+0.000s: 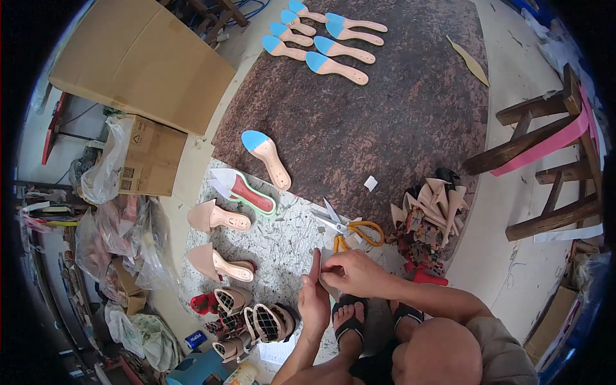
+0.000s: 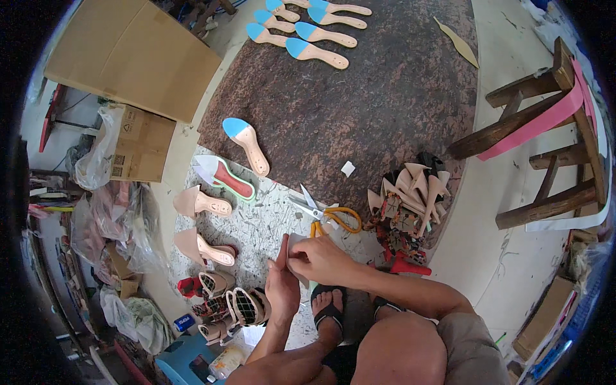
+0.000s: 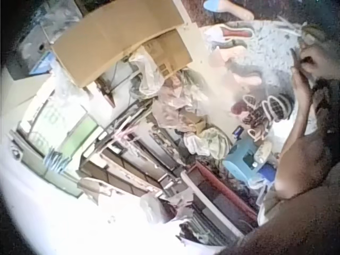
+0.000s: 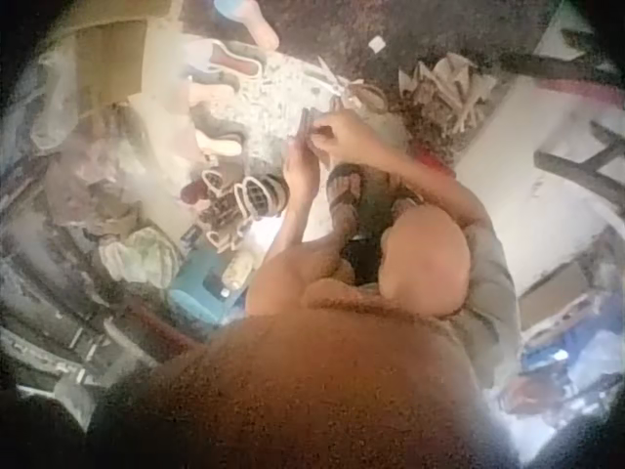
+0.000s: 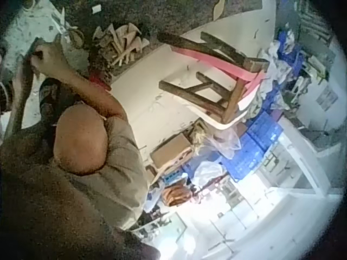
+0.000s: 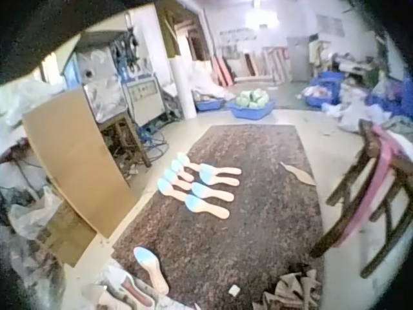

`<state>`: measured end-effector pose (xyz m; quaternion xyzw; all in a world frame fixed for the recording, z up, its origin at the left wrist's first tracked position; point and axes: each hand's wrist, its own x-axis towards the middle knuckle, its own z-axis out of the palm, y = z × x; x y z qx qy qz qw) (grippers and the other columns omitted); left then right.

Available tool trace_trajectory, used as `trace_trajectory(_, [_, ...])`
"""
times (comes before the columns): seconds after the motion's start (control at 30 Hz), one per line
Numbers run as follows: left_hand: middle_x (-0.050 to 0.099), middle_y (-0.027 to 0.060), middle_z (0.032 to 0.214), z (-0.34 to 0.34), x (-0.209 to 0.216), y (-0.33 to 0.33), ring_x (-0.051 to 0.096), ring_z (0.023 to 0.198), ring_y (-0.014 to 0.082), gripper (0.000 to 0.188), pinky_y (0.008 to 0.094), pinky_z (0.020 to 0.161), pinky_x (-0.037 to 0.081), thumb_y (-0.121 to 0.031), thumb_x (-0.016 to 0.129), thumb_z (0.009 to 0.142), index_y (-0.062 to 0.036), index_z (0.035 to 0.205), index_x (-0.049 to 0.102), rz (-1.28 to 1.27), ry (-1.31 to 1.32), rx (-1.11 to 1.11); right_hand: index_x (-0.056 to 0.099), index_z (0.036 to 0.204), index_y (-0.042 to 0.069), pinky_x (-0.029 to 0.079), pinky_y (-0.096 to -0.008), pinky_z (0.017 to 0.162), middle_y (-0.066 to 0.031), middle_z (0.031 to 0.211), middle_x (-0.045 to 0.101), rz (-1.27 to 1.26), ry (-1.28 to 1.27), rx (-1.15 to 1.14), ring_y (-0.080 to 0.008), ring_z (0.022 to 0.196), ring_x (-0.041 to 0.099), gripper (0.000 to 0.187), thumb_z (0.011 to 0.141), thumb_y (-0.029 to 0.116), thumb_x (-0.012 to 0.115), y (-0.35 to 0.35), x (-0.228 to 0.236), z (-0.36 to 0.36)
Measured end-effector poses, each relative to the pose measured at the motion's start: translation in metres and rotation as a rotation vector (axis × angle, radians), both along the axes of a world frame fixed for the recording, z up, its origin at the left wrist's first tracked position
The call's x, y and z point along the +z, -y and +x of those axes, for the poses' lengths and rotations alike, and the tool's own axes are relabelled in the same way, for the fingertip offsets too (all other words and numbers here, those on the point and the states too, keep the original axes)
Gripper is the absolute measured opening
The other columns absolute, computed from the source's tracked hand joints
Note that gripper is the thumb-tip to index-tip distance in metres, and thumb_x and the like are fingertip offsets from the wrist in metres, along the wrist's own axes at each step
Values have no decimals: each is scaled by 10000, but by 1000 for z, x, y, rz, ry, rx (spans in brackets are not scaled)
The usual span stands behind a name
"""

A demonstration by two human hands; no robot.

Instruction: The person is assembling shoe components on the floor. They use scissors to cut a white strap and attach it to a shoe sole, then place the finished sole on a mat. The person handles multiple shoe soles and straps, working on them one at a time.

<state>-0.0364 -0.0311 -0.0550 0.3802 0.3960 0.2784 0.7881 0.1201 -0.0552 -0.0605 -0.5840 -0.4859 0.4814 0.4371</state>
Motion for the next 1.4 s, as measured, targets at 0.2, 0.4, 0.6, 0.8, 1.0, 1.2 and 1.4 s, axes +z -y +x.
trace_trajectory(0.2, [283, 181, 1542, -5, -6, 1, 311, 1405, 256, 660, 358, 1172, 202, -410, 187, 1068, 92, 1496, 207, -7, 28, 33, 685, 895, -27, 493, -345, 607, -141, 731, 662, -7, -30, 50, -229, 648, 645, 197, 831, 152, 637, -6, -3, -4])
trace_trajectory(0.4, [448, 167, 1430, -4, 3, 1, 446, 1295, 225, 580, 344, 1120, 306, -338, 270, 1075, 68, 1490, 271, -19, 24, 54, 705, 902, -19, 473, -298, 586, -67, 734, 680, -148, -275, 88, -110, 658, 607, 189, 824, 149, 668, -8, -12, 2])
trace_trajectory(0.6, [569, 142, 1308, -1, 1, 0, 566, 1161, 208, 460, 347, 1027, 425, -216, 448, 1037, 23, 1428, 413, -60, -116, 172, 668, 822, -22, 455, -281, 685, -49, 747, 652, -223, -588, 73, -103, 720, 574, 176, 809, 146, 616, -11, -10, 3])
trace_trajectory(0.8, [618, 130, 1210, -40, 7, -43, 606, 1108, 261, 441, 424, 981, 477, -329, 435, 1028, 15, 1296, 492, -213, -2, 564, 644, 790, 0, 470, -314, 807, -49, 797, 629, -188, -1529, -208, -169, 825, 608, 133, 797, 103, 562, -19, -16, 28])
trace_trajectory(1.0, [600, 127, 1292, -92, 35, -59, 611, 1144, 308, 382, 628, 910, 490, -299, 434, 1021, -77, 1323, 509, -202, 309, 748, 674, 835, 40, 479, -421, 857, -117, 783, 675, -320, 17, 540, -300, 845, 662, 187, 825, 174, 543, -36, -57, 19])
trace_trajectory(1.2, [497, 155, 1419, -116, 54, -50, 560, 1181, 359, 515, 539, 767, 516, -422, 471, 969, -100, 1371, 484, -161, 584, 758, 629, 894, 27, 498, -497, 762, -186, 884, 678, -54, 377, -154, -387, 900, 650, 312, 859, 337, 619, -157, -70, 9])
trace_trajectory(1.4, [613, 126, 1276, -136, 57, -40, 615, 1062, 350, 556, 410, 667, 505, -572, 406, 980, -171, 1347, 523, -175, 501, 722, 512, 1117, -32, 533, -485, 843, -250, 1036, 665, -323, 638, -328, -404, 977, 664, 532, 844, 395, 671, -286, -91, 2])
